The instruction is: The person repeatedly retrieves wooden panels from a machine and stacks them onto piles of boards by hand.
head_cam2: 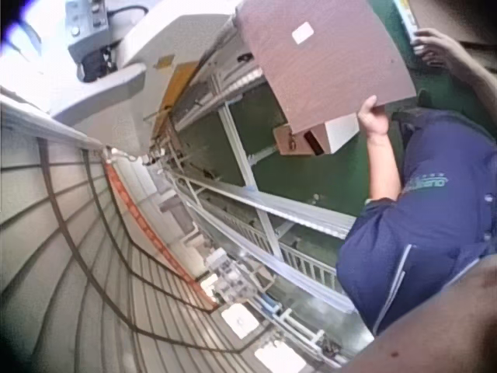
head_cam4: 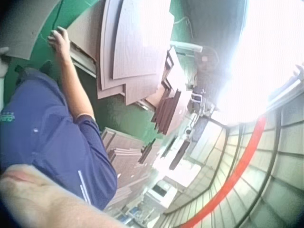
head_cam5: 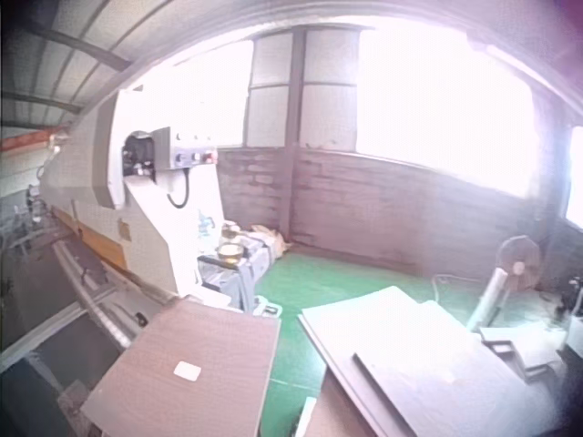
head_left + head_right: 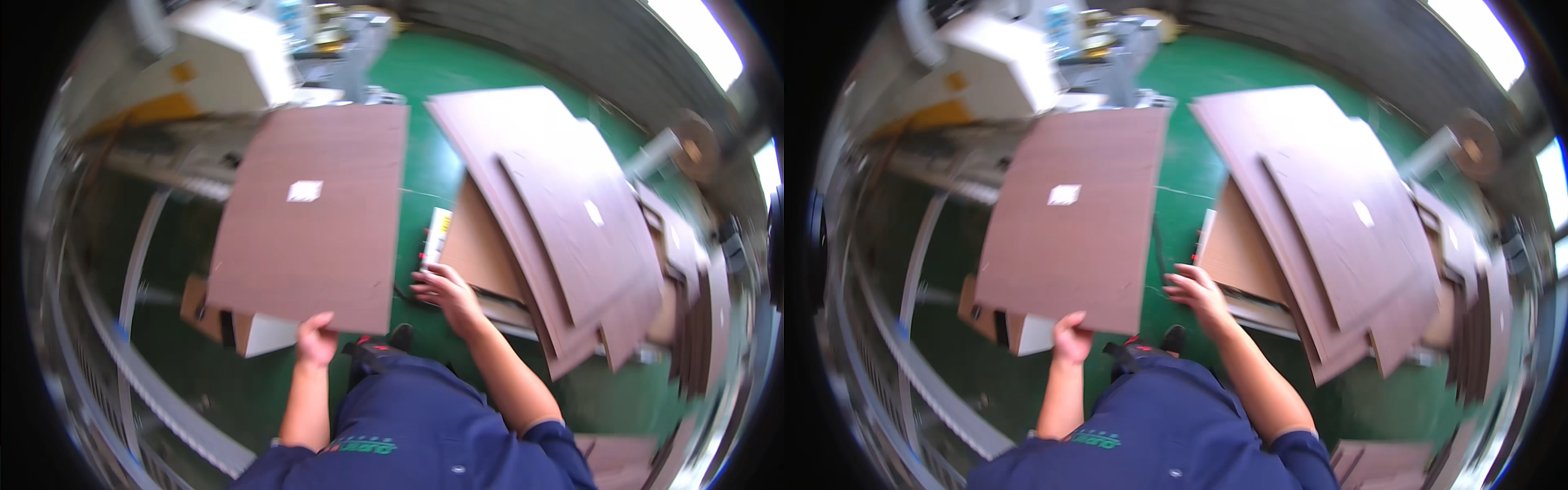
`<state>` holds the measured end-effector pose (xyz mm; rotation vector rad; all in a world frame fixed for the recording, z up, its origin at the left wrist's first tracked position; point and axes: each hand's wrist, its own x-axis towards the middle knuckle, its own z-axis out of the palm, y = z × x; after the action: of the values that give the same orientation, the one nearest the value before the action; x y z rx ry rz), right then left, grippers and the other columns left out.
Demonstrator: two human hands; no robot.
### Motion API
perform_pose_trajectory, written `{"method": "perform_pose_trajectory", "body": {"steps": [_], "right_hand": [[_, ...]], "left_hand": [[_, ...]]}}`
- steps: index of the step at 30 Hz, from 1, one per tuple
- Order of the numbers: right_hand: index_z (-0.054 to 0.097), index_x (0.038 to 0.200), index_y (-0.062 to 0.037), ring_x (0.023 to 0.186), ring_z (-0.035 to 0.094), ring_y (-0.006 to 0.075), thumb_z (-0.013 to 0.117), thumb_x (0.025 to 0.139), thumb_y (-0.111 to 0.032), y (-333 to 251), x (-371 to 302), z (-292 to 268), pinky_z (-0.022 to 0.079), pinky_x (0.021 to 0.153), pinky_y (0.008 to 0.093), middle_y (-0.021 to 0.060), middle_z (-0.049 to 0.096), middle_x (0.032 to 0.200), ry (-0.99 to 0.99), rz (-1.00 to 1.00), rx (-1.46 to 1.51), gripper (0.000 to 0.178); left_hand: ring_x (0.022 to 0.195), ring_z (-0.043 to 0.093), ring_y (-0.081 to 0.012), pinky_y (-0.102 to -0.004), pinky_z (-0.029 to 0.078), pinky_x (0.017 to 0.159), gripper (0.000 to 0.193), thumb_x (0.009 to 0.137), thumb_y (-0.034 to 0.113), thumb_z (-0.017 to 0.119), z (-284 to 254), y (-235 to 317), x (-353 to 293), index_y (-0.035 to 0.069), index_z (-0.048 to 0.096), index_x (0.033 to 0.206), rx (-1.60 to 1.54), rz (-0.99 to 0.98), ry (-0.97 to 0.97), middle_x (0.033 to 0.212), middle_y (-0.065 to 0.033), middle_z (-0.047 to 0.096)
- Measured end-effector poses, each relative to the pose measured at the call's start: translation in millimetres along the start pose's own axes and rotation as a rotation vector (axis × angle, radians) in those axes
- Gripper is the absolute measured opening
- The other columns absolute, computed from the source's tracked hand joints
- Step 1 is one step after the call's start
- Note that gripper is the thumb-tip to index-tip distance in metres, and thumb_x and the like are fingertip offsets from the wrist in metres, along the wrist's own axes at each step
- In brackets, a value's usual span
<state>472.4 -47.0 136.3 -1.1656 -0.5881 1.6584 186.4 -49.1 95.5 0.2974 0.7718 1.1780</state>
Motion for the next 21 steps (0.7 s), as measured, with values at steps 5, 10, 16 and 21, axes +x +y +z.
{"method": "perform_pose_trajectory", "body": {"steps": [5, 10, 16, 21], "right_hand": [[0.033, 0.139, -0.0033, 0.114, 0.052, 0.0225, 0.061, 0.089, -0.028, -18, 1, 10, 0.041, 0.096, 0.0369, 0.0133, 0.05, 0.13, -0.164, -0.061, 0.38, 0.062], [0.037, 0.133, -0.0066, 0.105, 0.058, 0.0209, 0.063, 0.07, 0.01, -18, -36, -17, 0.05, 0.089, 0.0353, 0.0103, 0.054, 0.119, 0.043, -0.2, 0.541, 0.07], [0.035, 0.137, -0.013, 0.095, 0.06, 0.018, 0.063, 0.069, 0.011, -24, -114, -91, 0.053, 0.078, 0.0322, 0.0059, 0.055, 0.115, 0.194, -0.394, 0.627, 0.077], [0.038, 0.136, -0.0098, 0.104, 0.056, 0.0196, 0.062, 0.068, 0.01, -46, -212, -171, 0.047, 0.089, 0.0332, 0.0075, 0.055, 0.116, 0.366, -0.622, 0.684, 0.075]], "left_hand": [[0.108, 0.056, -0.0299, -0.0416, 0.045, 0.096, 0.062, 0.061, 0.003, 0.058, 16, 15, -49, -0.001, 0.051, 0.123, 0.026, -0.157, 0.004, 0.115, -0.0122, 0.059], [0.112, 0.053, -0.0312, -0.0422, 0.042, 0.1, 0.066, 0.06, 0.003, 0.057, 41, -16, -57, -0.001, 0.049, 0.125, 0.13, -0.258, -0.117, 0.119, -0.0121, 0.057], [0.119, 0.05, -0.0335, -0.0443, 0.038, 0.105, 0.074, 0.061, 0.008, 0.057, 111, -71, -64, -0.002, 0.042, 0.132, 0.211, -0.396, -0.328, 0.125, -0.016, 0.053], [0.118, 0.051, -0.0332, -0.0436, 0.039, 0.103, 0.068, 0.065, 0.004, 0.053, 184, -146, -54, -0.004, 0.042, 0.131, 0.268, -0.501, -0.567, 0.126, -0.0172, 0.053]]}}
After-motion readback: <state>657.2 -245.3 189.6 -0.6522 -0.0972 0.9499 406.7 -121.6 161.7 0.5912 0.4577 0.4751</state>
